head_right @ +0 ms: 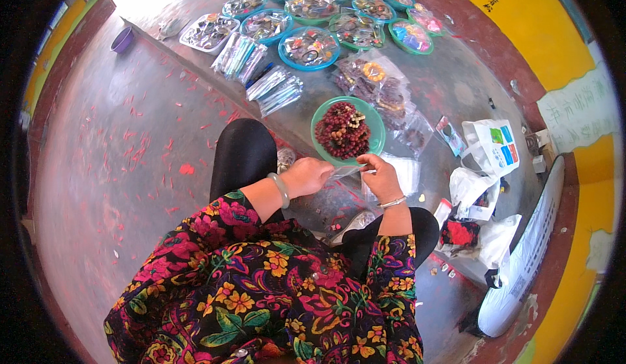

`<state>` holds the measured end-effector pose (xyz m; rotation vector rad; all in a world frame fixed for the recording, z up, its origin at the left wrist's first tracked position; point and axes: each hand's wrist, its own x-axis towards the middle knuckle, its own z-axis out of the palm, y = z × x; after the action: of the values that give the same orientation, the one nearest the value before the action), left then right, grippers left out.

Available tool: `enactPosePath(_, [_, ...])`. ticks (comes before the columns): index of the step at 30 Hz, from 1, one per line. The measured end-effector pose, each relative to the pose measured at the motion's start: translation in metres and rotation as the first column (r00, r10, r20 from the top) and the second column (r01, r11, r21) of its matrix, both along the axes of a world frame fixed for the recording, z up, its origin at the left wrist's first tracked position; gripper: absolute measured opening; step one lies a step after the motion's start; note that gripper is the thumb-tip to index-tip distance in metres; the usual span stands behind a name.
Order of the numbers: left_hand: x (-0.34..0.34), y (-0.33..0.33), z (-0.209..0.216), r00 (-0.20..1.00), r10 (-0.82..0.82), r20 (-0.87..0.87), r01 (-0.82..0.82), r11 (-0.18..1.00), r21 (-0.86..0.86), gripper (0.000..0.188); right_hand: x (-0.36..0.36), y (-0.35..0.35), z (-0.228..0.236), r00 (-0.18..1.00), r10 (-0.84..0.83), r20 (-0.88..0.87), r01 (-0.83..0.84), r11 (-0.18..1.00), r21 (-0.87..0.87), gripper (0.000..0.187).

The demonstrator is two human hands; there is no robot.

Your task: The person sits on the floor and repeatedly picks up beaded bracelets from a green bowl, places them into small clear plastic bags, and sets the filled bags aside. The person handles the beads and bags by hand throughout the clip.

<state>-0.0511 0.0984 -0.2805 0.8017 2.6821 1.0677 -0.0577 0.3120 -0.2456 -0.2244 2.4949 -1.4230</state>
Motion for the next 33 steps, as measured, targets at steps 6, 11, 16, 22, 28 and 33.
enactPosePath(6, [-0.007,-0.013,0.03,0.935,-0.214,0.285,0.101,0.926,0.364,0.016,-0.003,0.025,-0.025,0.978,0.142,0.151,-0.132,0.988,-0.075,0.059])
enactPosePath(11, [-0.01,-0.021,0.032,0.772,-0.392,0.5,-0.215,0.579,0.786,0.018,0.007,0.008,-0.019,0.79,0.337,0.512,-0.174,0.924,-0.34,0.042])
enactPosePath(16, [-0.016,-0.024,0.03,0.567,-0.494,0.659,-0.659,0.208,0.722,0.037,0.016,-0.002,-0.012,0.808,0.314,0.498,-0.052,0.881,-0.47,0.025])
enactPosePath(22, [-0.012,-0.021,0.027,0.488,-0.535,0.689,-0.675,0.269,0.687,0.058,0.012,-0.002,-0.002,0.869,0.16,0.467,0.262,0.652,-0.711,0.023])
enactPosePath(28, [-0.011,-0.013,0.013,0.479,-0.496,0.724,-0.644,0.362,0.674,0.028,0.006,-0.004,-0.009,0.875,0.074,0.479,0.366,0.547,-0.753,0.024])
enactPosePath(33, [-0.01,-0.012,0.017,0.489,-0.48,0.729,-0.644,0.365,0.672,0.024,0.009,-0.011,-0.007,0.867,0.034,0.497,0.369,0.629,-0.685,0.023])
